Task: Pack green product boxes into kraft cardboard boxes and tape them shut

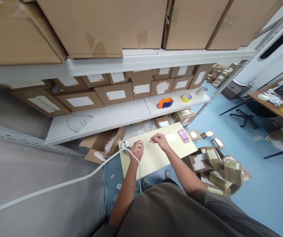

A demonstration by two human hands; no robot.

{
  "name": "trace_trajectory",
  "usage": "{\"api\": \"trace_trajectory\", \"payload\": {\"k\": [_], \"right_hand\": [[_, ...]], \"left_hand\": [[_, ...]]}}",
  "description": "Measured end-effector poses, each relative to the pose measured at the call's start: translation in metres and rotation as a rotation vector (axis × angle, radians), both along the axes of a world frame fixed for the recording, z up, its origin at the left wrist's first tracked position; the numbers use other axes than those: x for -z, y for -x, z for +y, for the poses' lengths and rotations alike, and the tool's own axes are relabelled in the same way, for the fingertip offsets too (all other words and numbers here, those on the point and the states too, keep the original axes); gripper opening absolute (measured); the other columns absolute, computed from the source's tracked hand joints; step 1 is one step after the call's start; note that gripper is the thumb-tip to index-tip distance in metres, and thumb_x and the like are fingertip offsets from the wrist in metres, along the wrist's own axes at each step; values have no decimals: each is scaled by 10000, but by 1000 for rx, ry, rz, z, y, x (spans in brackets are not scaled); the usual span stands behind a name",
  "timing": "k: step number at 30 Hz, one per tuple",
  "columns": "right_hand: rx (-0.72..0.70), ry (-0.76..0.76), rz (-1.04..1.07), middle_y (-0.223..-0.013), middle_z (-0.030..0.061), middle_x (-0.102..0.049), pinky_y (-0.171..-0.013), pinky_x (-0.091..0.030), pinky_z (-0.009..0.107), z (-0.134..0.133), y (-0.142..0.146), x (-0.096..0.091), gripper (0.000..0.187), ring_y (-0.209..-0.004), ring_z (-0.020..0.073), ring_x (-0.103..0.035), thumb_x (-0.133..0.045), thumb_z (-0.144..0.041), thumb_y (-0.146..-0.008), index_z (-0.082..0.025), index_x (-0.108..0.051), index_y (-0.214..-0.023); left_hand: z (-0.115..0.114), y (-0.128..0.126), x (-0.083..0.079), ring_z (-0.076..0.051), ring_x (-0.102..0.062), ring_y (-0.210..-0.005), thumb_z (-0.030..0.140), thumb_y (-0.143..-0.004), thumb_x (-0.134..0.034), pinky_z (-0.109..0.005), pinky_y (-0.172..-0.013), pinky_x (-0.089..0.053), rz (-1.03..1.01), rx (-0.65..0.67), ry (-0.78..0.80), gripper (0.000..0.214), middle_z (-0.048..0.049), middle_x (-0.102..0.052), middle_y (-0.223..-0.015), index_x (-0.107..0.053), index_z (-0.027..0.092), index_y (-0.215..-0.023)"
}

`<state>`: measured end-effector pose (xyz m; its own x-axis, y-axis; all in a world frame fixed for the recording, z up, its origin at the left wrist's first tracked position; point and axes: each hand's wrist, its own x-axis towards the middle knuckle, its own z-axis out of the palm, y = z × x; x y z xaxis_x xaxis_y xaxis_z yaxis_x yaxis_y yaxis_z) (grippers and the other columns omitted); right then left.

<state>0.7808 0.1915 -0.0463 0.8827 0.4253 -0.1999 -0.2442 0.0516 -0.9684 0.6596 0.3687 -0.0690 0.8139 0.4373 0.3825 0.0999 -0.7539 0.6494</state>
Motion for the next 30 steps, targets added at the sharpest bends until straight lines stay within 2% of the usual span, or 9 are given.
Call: {"api": "trace_trajectory", "payload": {"k": [3, 7, 10, 14, 19, 23, 26, 28, 30], "right_hand": [[109, -60, 16, -840, 58, -818, -735, -613, 300, -23, -5, -3, 243, -733, 211, -815, -864, -355, -692, -201, -692, -766], [168, -95, -3, -760, 31, -801, -695, -620, 325, -61, -25, -3, 274, -666, 208, -781, -918, -332, -629, -209, -748, -804], [155, -62, -72, -730, 16, -782, -709, -632, 347, -88, -51, -8, 287, -659, 197, -752, -919, -378, -672, -216, -817, -886], [141, 5, -199, -710, 14, -754, -701, -626, 342, -116, -92, -17, 270, -659, 194, -727, -885, -472, -764, -226, -840, -867], [155, 110, -308, -646, 22, -716, -633, -569, 321, -141, -155, -32, 338, -609, 210, -697, -868, -556, -802, -230, -784, -779], [197, 292, -472, -660, 4, -694, -647, -534, 302, -144, -220, -46, 289, -636, 201, -655, -868, -456, -822, -242, -695, -733], [156, 456, -609, -733, -23, -693, -766, -550, 306, -130, -269, -59, 119, -723, 202, -667, -791, -217, -836, -238, -728, -934], [62, 534, -718, -878, 0, -737, -889, -564, 331, -115, -297, -68, 326, -865, 222, -703, -728, -114, -829, -233, -737, -1132], [-40, 578, -847, -1112, 64, -764, -1042, -544, 367, -99, -317, -75, 410, -1101, 253, -701, -698, -89, -844, -222, -736, -1229]], "left_hand": [[-20, -22, -8, -158, -742, -704, 291, -1056, -564, -279, -755, -581, -23, 89, -1, 282, -78, -825, -1003, -812, 242, -1181], [-49, -52, -16, -144, -744, -693, 243, -1020, -566, -266, -723, -585, -82, 170, -35, 271, -73, -844, -1081, -829, 244, -1081], [-72, -74, -21, -134, -725, -639, 239, -996, -586, -266, -705, -582, -120, 166, -57, 234, -56, -845, -1037, -819, 254, -1006], [-97, -103, -26, -147, -727, -632, 250, -971, -592, -269, -694, -582, -129, 129, -79, 209, -41, -840, -948, -800, 265, -959], [-111, -127, -26, -155, -725, -607, 278, -971, -597, -274, -665, -583, -175, 61, -105, 197, -31, -830, -884, -791, 280, -940], [-120, -133, -22, -163, -720, -576, 349, -981, -633, -281, -633, -594, -181, 0, -79, 182, -11, -817, -823, -784, 294, -895], [-129, -131, -18, -170, -729, -575, 404, -988, -640, -288, -623, -609, -158, -49, -51, 210, 2, -815, -814, -772, 310, -854], [-135, -126, -15, -184, -747, -593, 429, -999, -626, -300, -623, -618, -143, -98, -35, 233, -2, -821, -815, -770, 321, -852], [-139, -119, -10, -199, -772, -623, 443, -1011, -595, -312, -641, -633, -124, -134, -8, 262, -22, -835, -841, -783, 310, -885]]}}
